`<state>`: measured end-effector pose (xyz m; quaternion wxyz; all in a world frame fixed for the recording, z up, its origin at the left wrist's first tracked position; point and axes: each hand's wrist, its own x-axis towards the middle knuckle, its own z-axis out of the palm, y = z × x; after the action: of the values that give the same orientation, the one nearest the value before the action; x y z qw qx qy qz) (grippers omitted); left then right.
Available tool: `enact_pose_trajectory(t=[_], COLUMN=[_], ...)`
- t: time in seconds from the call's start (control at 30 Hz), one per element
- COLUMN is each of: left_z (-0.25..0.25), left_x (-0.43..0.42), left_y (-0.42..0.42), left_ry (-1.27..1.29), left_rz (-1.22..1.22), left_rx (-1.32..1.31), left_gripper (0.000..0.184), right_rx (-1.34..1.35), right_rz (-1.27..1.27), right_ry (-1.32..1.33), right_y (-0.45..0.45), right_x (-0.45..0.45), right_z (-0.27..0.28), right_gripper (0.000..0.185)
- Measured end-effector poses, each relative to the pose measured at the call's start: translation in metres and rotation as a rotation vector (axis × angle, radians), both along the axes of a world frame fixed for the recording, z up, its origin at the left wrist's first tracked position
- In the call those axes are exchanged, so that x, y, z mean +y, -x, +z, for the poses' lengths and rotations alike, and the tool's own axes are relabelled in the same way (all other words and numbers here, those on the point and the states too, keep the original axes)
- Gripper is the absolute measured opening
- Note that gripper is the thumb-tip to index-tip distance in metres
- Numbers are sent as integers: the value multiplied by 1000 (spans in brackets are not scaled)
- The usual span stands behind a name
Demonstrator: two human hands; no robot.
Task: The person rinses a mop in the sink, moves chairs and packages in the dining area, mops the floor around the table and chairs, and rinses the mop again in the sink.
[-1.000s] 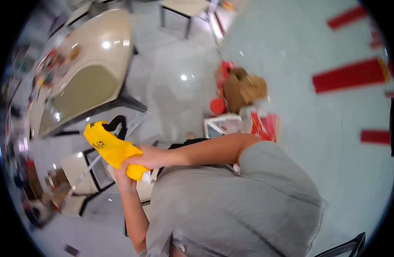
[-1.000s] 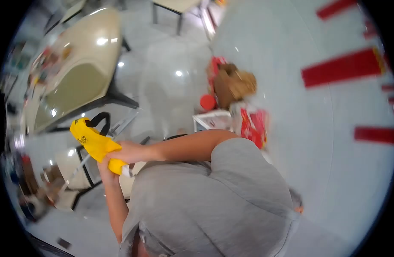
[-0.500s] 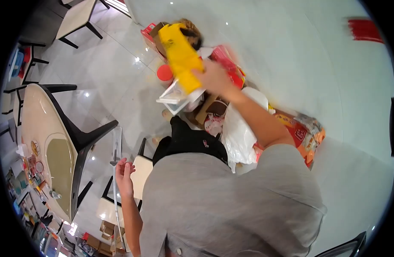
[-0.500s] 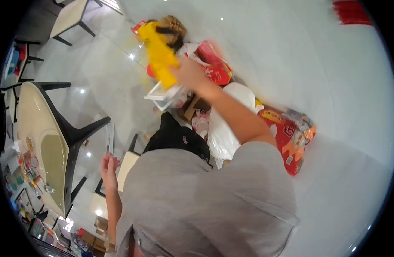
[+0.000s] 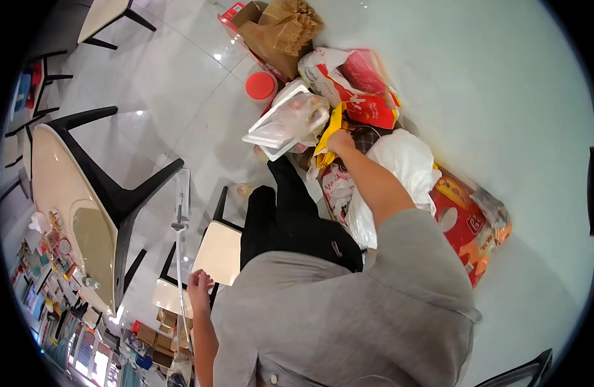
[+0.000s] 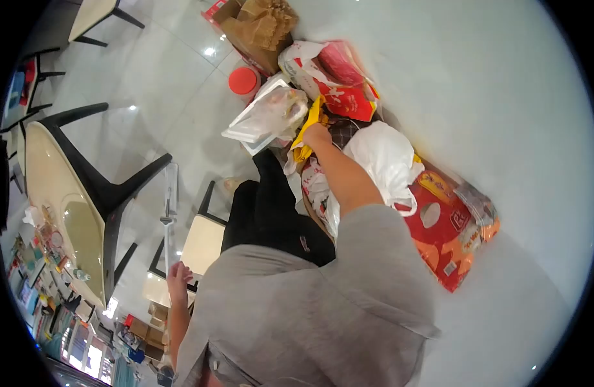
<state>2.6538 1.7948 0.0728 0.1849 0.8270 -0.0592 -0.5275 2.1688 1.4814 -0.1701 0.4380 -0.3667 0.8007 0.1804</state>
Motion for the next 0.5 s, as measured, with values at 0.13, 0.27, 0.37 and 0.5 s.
enact_pose_trajectory(t=[0.13,0.27,0.37,0.5], left_z=[-36,-40,-34,-36], left_x=[38,65,101,180], left_y=[13,21,26,25], left_ry=[-140,-189,-186,-298], left_rz=[102,119,178,430], left_rx=[48,125,159,34], left_gripper=[31,32,35,37], right_rx=[195,-136,-208,-28], right_rz=[192,-396,-632,-360], right_ry=[82,-58,57,209], right_y=[-3,-8,5,13], right_x=[11,28,57,68], right_z=[-112,-181,-197,-165], right_gripper=[38,27,29,40])
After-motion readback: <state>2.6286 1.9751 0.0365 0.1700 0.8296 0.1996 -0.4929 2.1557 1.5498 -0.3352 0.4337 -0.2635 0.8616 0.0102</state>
